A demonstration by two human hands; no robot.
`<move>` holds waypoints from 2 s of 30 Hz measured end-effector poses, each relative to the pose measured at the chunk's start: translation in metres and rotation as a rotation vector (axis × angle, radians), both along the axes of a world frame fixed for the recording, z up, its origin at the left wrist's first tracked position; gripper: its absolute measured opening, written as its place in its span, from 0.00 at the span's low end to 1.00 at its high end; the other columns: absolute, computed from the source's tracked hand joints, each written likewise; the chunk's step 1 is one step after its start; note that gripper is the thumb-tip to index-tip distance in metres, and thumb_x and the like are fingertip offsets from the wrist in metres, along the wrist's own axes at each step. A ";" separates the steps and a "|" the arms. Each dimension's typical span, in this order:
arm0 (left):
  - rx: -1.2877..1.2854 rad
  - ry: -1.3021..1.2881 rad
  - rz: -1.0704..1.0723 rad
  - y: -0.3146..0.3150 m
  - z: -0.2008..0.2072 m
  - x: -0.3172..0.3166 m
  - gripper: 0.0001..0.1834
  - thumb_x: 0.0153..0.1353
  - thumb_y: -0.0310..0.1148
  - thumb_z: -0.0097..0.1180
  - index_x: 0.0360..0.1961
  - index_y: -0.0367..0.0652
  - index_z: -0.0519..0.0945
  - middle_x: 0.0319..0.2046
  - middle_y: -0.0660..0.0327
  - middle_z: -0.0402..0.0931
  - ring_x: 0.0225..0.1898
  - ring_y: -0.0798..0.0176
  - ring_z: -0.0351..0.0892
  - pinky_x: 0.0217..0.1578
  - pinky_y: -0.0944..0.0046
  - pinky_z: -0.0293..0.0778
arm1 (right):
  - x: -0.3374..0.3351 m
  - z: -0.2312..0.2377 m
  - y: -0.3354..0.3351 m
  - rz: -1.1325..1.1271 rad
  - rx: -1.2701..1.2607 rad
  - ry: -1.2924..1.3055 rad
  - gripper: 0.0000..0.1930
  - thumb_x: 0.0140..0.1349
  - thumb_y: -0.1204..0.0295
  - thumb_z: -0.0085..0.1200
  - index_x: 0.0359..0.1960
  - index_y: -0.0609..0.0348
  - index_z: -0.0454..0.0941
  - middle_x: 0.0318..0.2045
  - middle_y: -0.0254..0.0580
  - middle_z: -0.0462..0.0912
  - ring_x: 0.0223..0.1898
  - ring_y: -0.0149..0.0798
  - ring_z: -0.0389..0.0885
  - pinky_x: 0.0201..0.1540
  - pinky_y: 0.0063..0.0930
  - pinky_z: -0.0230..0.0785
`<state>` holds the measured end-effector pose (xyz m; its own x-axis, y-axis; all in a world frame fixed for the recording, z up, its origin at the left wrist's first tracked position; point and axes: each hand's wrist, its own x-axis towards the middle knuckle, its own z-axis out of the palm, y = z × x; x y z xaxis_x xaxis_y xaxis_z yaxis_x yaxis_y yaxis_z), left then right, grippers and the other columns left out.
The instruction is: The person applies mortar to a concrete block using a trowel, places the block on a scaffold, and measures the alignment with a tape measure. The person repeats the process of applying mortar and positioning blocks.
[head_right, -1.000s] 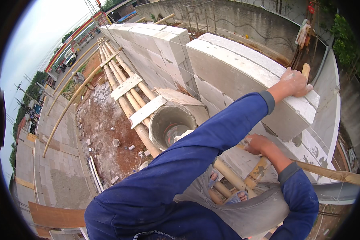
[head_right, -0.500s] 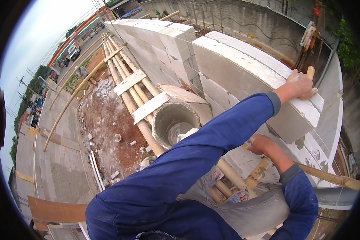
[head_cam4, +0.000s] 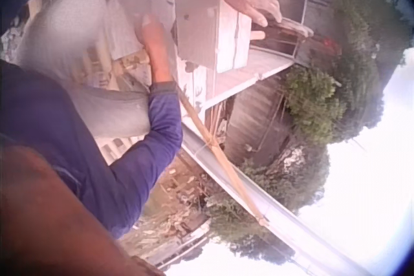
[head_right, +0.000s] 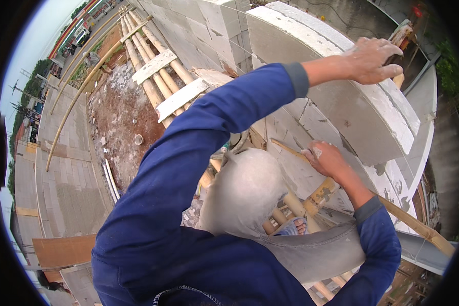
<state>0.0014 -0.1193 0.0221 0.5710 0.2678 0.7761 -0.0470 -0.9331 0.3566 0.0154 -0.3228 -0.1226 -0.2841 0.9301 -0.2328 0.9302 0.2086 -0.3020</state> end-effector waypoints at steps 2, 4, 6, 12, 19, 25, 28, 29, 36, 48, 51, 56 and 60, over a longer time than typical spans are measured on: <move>0.144 -0.025 0.090 0.027 -0.013 -0.070 0.34 0.72 0.60 0.51 0.66 0.45 0.77 0.60 0.46 0.81 0.64 0.43 0.78 0.68 0.41 0.65 | -0.004 -0.001 0.001 -0.012 0.061 0.056 0.13 0.74 0.61 0.55 0.46 0.59 0.82 0.44 0.57 0.86 0.48 0.65 0.84 0.52 0.57 0.76; 0.179 0.064 0.289 0.059 -0.043 -0.168 0.30 0.73 0.57 0.54 0.63 0.46 0.80 0.59 0.50 0.83 0.63 0.46 0.79 0.67 0.46 0.68 | -0.016 -0.010 0.006 0.016 0.092 0.112 0.13 0.74 0.61 0.56 0.48 0.59 0.81 0.47 0.56 0.86 0.48 0.64 0.84 0.53 0.57 0.77; -0.038 0.050 0.453 0.085 -0.091 -0.284 0.24 0.71 0.48 0.61 0.57 0.41 0.84 0.53 0.47 0.85 0.56 0.42 0.83 0.59 0.51 0.77 | -0.045 -0.017 0.029 0.111 0.108 0.160 0.13 0.73 0.62 0.56 0.49 0.59 0.80 0.49 0.55 0.85 0.49 0.64 0.84 0.54 0.57 0.77; -0.696 -0.099 1.198 0.004 -0.224 -0.511 0.21 0.70 0.43 0.63 0.51 0.34 0.87 0.49 0.49 0.88 0.48 0.55 0.87 0.53 0.58 0.79 | -0.154 -0.045 0.079 0.284 0.315 0.278 0.15 0.71 0.62 0.58 0.50 0.59 0.83 0.42 0.53 0.86 0.51 0.54 0.82 0.55 0.50 0.75; -1.512 -0.425 0.765 -0.061 -0.301 -0.500 0.32 0.68 0.41 0.63 0.69 0.37 0.75 0.56 0.56 0.81 0.53 0.60 0.81 0.57 0.59 0.77 | -0.279 -0.100 0.098 0.254 -0.064 -0.157 0.20 0.66 0.52 0.59 0.37 0.57 0.91 0.43 0.55 0.87 0.49 0.52 0.82 0.62 0.48 0.61; -1.374 -0.545 0.782 -0.109 -0.249 -0.439 0.38 0.51 0.22 0.54 0.69 0.31 0.76 0.53 0.57 0.83 0.48 0.65 0.81 0.52 0.68 0.77 | -0.257 -0.124 0.093 0.038 -0.193 -0.044 0.18 0.58 0.59 0.60 0.38 0.63 0.89 0.43 0.58 0.86 0.51 0.57 0.82 0.64 0.49 0.59; -1.267 -0.396 0.797 -0.123 -0.238 -0.412 0.41 0.49 0.20 0.53 0.71 0.31 0.76 0.61 0.57 0.81 0.58 0.64 0.80 0.63 0.67 0.71 | -0.226 -0.114 0.065 -0.007 0.101 -0.015 0.23 0.56 0.65 0.63 0.49 0.70 0.80 0.41 0.60 0.85 0.51 0.58 0.84 0.59 0.52 0.69; -1.171 -0.316 0.827 -0.126 -0.224 -0.406 0.40 0.49 0.20 0.53 0.70 0.31 0.77 0.62 0.57 0.80 0.60 0.63 0.80 0.66 0.66 0.69 | -0.217 -0.106 0.067 -0.021 0.036 -0.038 0.25 0.55 0.68 0.63 0.52 0.70 0.76 0.41 0.60 0.84 0.50 0.58 0.85 0.55 0.52 0.72; -1.152 0.204 0.583 -0.077 -0.196 -0.386 0.38 0.47 0.21 0.53 0.66 0.36 0.81 0.67 0.49 0.80 0.73 0.50 0.73 0.74 0.58 0.61 | -0.186 -0.093 0.064 0.061 -0.011 -0.126 0.32 0.54 0.74 0.63 0.62 0.67 0.68 0.40 0.50 0.79 0.40 0.48 0.87 0.35 0.41 0.81; -1.213 0.296 0.438 -0.059 -0.202 -0.382 0.38 0.46 0.20 0.52 0.64 0.32 0.82 0.64 0.49 0.81 0.69 0.56 0.75 0.72 0.61 0.62 | -0.225 -0.166 0.017 -0.067 0.161 -0.345 0.27 0.56 0.71 0.62 0.58 0.68 0.78 0.34 0.45 0.80 0.34 0.41 0.85 0.28 0.32 0.79; -1.195 0.319 0.380 -0.058 -0.203 -0.383 0.38 0.46 0.20 0.52 0.64 0.33 0.82 0.63 0.50 0.82 0.69 0.57 0.76 0.72 0.61 0.62 | -0.221 -0.160 0.021 0.030 -0.124 -0.057 0.25 0.58 0.73 0.60 0.58 0.70 0.77 0.37 0.54 0.86 0.40 0.48 0.90 0.37 0.38 0.84; -1.170 0.314 0.363 -0.059 -0.201 -0.370 0.38 0.46 0.20 0.52 0.65 0.34 0.82 0.63 0.51 0.82 0.68 0.56 0.76 0.71 0.61 0.63 | -0.217 -0.158 0.038 -0.134 -0.472 0.313 0.25 0.67 0.67 0.55 0.63 0.67 0.76 0.50 0.55 0.87 0.49 0.57 0.88 0.55 0.45 0.80; -1.191 0.336 0.400 -0.053 -0.204 -0.371 0.37 0.48 0.21 0.55 0.65 0.34 0.82 0.61 0.53 0.83 0.65 0.60 0.78 0.68 0.63 0.67 | -0.231 -0.204 0.031 -0.227 -0.684 0.610 0.31 0.70 0.56 0.56 0.69 0.63 0.73 0.61 0.57 0.81 0.55 0.58 0.85 0.59 0.47 0.78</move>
